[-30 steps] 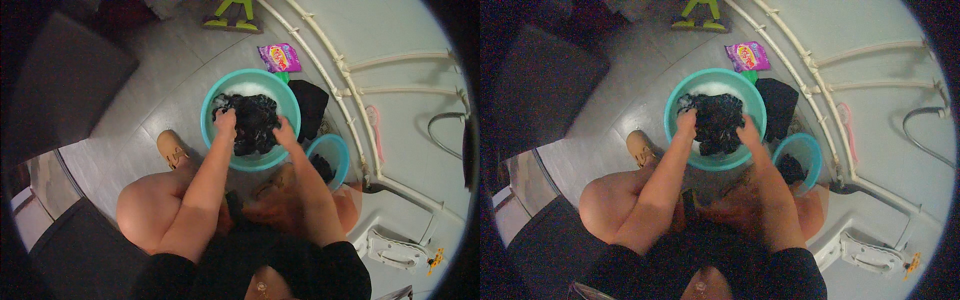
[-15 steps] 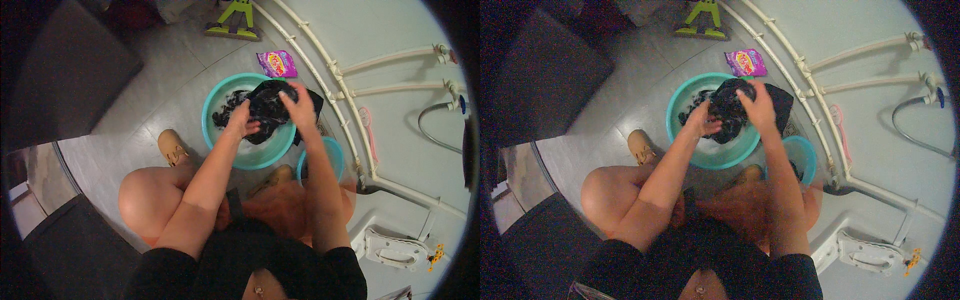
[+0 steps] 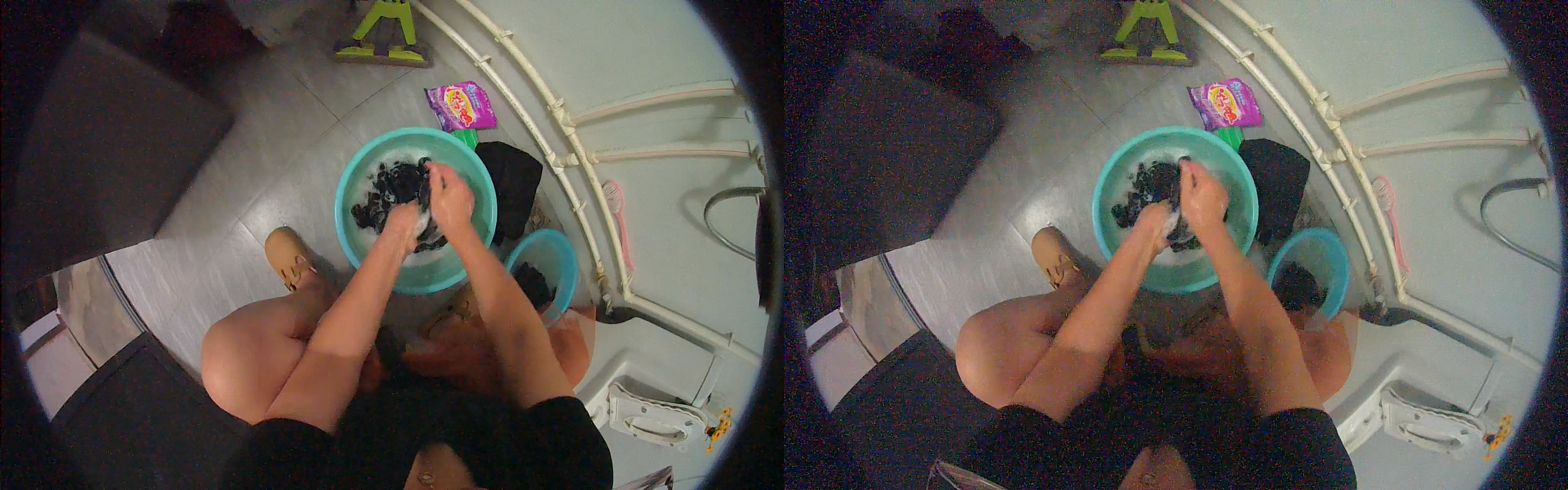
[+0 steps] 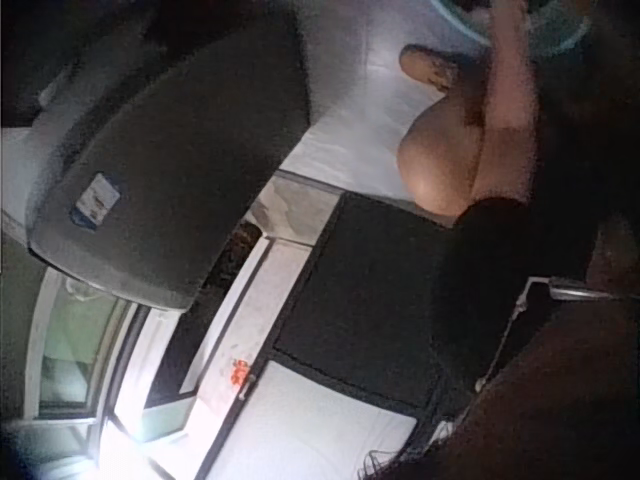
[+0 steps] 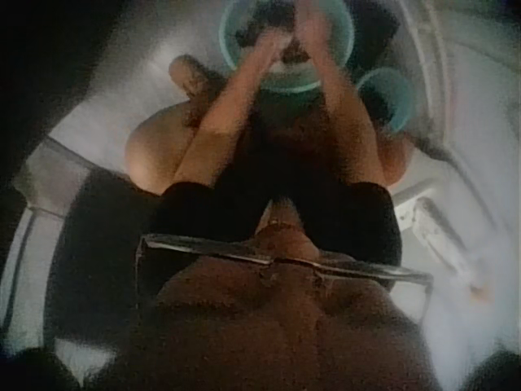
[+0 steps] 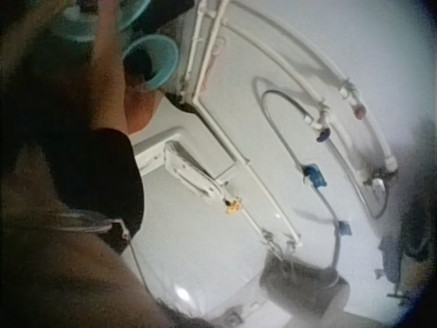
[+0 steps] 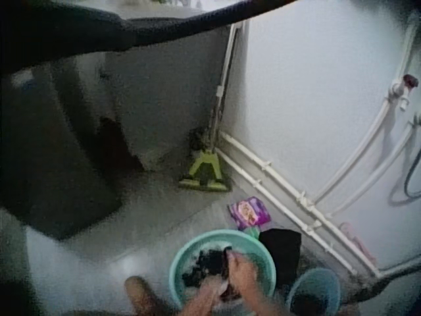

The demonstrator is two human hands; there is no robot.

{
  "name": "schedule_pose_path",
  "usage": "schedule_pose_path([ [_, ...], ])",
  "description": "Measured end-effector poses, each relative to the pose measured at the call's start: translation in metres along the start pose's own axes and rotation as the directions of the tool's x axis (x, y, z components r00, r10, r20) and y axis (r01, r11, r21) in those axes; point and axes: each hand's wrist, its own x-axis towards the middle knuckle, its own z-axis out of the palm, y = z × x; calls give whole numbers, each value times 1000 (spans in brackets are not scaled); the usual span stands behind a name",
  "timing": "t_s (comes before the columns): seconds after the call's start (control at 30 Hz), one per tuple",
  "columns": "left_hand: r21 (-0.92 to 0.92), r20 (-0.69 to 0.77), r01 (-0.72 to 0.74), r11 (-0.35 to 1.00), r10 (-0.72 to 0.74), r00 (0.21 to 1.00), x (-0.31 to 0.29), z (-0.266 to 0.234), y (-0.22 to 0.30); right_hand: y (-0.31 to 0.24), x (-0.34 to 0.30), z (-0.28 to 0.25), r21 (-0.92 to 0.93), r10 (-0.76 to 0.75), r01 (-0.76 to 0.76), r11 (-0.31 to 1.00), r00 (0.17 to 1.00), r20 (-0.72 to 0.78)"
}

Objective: The person sits on the floor and hand-washes dark clothing in a turquoise basin filled with soapy water. They repeatedly submerge, agitate, and wring the garments, then transfer them to a second basin.

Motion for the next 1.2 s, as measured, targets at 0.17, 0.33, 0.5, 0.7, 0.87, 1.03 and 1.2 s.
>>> schedule_pose_path([
  [0.17,163,284,-377,912,322,903,76,-85,-26,-54,-46,34,293,-113,97,951,993,38],
  [0.33,61,-176,-94,994,103,979,59,-26,-19,21,-10,25,162,108,-121,979,990,86],
  [0.5,-147,361,68,987,-10,933,8,32,6,201,-13,28,638,279,-340,691,940,198],
  [0.7,-254,290,28,967,49,956,25,-25,18,103,-8,16,672,659,-565,478,737,151],
  [0.87,534,-157,-262,804,399,903,51,-65,19,8,49,-71,462,109,-61,885,991,-79],
  [1.03,-24,291,234,972,-217,932,-27,17,21,-10,4,-37,184,96,-73,980,988,-123],
  [1.2,-214,503,142,966,-16,864,-12,-24,22,-76,-69,-3,128,-75,57,990,986,147],
])
